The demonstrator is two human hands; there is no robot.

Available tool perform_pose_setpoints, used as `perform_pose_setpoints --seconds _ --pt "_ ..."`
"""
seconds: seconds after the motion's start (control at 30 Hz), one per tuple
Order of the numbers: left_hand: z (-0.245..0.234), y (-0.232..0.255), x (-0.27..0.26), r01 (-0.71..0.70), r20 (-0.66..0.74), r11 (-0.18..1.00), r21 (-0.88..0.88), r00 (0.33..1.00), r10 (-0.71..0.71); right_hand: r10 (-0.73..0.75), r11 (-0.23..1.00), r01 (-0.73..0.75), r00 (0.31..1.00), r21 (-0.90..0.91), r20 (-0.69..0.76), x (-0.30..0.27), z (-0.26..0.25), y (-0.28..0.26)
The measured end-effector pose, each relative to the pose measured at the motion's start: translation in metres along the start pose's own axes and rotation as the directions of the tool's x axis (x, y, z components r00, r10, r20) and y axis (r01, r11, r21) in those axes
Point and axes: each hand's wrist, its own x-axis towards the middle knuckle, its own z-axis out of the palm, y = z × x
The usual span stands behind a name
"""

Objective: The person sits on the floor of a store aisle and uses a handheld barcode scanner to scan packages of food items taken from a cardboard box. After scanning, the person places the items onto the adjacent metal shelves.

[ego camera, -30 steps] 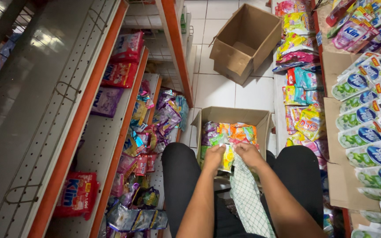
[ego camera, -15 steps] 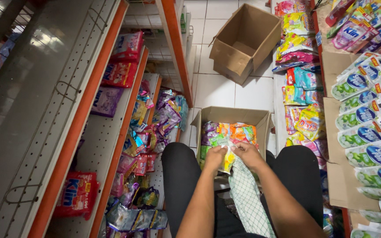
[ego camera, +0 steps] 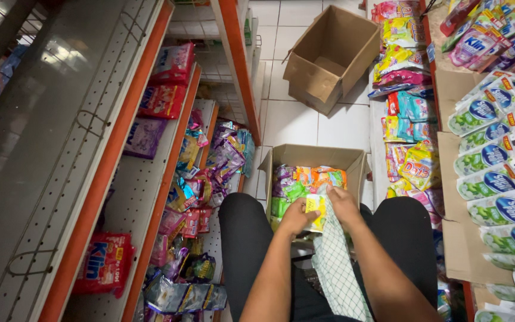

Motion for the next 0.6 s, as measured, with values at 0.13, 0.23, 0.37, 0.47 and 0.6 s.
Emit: perform_pose_setpoints --seconds 0.13,0.23,0.37,0.47,0.6 --pt "-0.005 -0.002 0.001 -0.007 -0.080 0.996 0.083 0.997 0.014 -0.007 0.999 0.002 0.995 0.053 0.099 0.003 -0.004 0.002" --pt "-0.006 -0.003 0.000 -0.004 -0.059 0.992 0.126 0.998 0.012 -0.114 0.960 0.150 0.981 -0.235 0.158 -0.001 -0.002 0.001" --pt "-0.005 -0.006 -0.001 0.014 -0.022 0.991 0.130 1.000 -0.011 -0.085 0.933 0.136 0.983 -0.333 0.162 -0.015 0.005 -0.011" --pt "-0.005 -0.006 -0.002 0.023 -0.014 0.985 0.170 1.000 -0.021 -0.075 0.879 0.132 0.987 -0.459 0.140 -0.020 0.005 -0.020" --pt "-0.002 -0.006 -0.001 0.014 0.034 0.994 0.113 0.999 -0.018 -0.082 0.806 0.130 0.991 -0.577 0.109 -0.016 0.004 -0.018"
